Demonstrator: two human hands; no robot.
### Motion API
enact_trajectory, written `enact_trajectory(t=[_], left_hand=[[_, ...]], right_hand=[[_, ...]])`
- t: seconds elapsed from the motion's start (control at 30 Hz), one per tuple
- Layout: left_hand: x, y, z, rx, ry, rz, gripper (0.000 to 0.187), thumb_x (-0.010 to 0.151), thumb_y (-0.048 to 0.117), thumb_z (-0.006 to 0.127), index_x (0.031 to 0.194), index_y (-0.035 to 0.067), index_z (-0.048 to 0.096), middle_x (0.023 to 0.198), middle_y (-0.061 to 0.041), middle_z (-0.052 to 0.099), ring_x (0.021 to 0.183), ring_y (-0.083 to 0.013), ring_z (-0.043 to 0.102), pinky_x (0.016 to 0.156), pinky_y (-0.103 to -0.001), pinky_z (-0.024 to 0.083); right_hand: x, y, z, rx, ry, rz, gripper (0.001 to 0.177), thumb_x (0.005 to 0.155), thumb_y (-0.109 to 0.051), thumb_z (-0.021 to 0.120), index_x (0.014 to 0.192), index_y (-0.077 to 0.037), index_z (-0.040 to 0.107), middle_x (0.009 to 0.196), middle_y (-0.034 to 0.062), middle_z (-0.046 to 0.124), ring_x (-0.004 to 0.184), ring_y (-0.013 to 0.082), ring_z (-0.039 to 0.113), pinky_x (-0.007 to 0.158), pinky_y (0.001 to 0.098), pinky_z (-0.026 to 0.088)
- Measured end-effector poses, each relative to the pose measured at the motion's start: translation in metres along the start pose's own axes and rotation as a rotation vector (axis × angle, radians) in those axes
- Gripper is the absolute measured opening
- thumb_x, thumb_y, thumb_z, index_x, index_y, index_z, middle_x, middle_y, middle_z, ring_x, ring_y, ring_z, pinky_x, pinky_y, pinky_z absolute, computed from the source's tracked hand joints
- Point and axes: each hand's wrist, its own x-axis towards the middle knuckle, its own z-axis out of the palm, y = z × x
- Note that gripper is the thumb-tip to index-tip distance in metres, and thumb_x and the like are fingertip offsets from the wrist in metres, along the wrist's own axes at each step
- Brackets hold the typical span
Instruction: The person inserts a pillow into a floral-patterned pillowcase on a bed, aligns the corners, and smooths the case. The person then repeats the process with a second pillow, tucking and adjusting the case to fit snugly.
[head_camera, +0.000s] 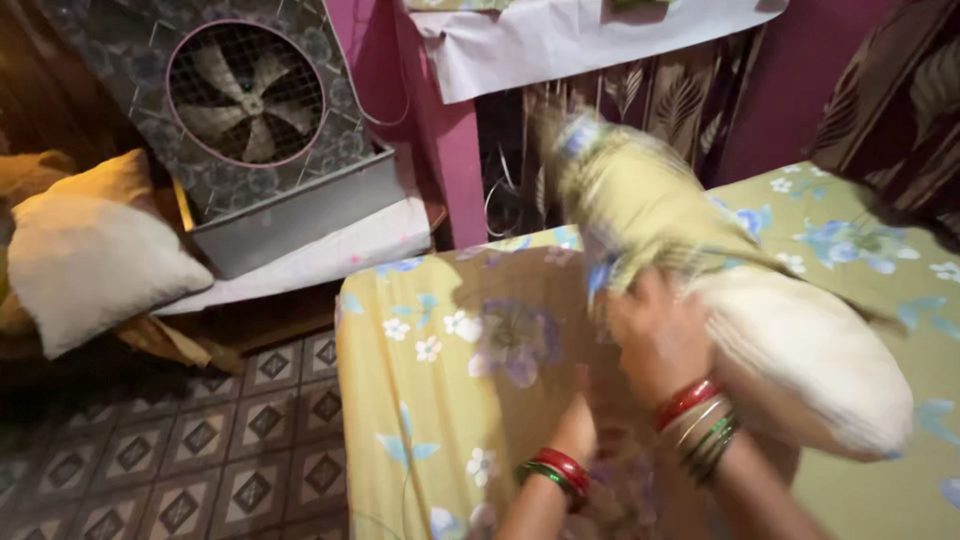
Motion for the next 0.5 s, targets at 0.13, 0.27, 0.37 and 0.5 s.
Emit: enact_trajectory(t=[0.13,0.27,0.37,0.5], left_hand=[[0.006,-0.006,-0.06,-0.359,-0.382,-0.429,0.097,0.084,0.085,0.025,0.16,0.026,0.034,0.162,-0.013,0.041,0.141,-0.0413,0.048,0.117,-0.059,0.03],[0.011,-0.023,-0.087,-0.306,-0.315,-0.453,0.09,0.089,0.082,0.033,0.154,0.022,0.043,0.152,-0.014,0.053,0.131,-0.0398,0.057,0.108,-0.058,0.035],[0.012,-0.033,-0.083,-0.297,-0.28,-0.435,0.074,0.091,0.071,0.047,0.145,0.02,0.056,0.134,-0.008,0.066,0.104,-0.0272,0.061,0.086,-0.046,0.045],[0.005,-0.042,-0.057,-0.327,-0.299,-0.26,0.054,0.094,0.05,0.068,0.138,0.018,0.067,0.108,-0.006,0.065,0.075,-0.0122,0.058,0.057,-0.027,0.04]], right_hand=[[-0.044,-0.017,0.146,0.089,-0.204,0.032,0.03,0.09,-0.023,0.066,0.119,-0.028,0.065,0.127,0.0039,0.058,0.12,0.0338,0.058,0.088,0.0518,0.053],[-0.064,-0.018,0.201,0.093,-0.188,-0.033,0.029,0.091,-0.024,0.065,0.12,-0.03,0.068,0.119,0.0049,0.063,0.111,0.035,0.063,0.082,0.0475,0.056],[-0.03,0.013,0.183,0.45,-0.236,-0.189,0.035,0.084,-0.02,0.071,0.118,-0.026,0.072,0.111,0.0076,0.07,0.102,0.032,0.07,0.089,0.0433,0.058],[0.007,0.067,0.145,0.727,-0.06,-0.345,0.055,0.068,-0.011,0.074,0.122,-0.019,0.069,0.105,0.0085,0.072,0.094,0.03,0.068,0.085,0.0418,0.057]])
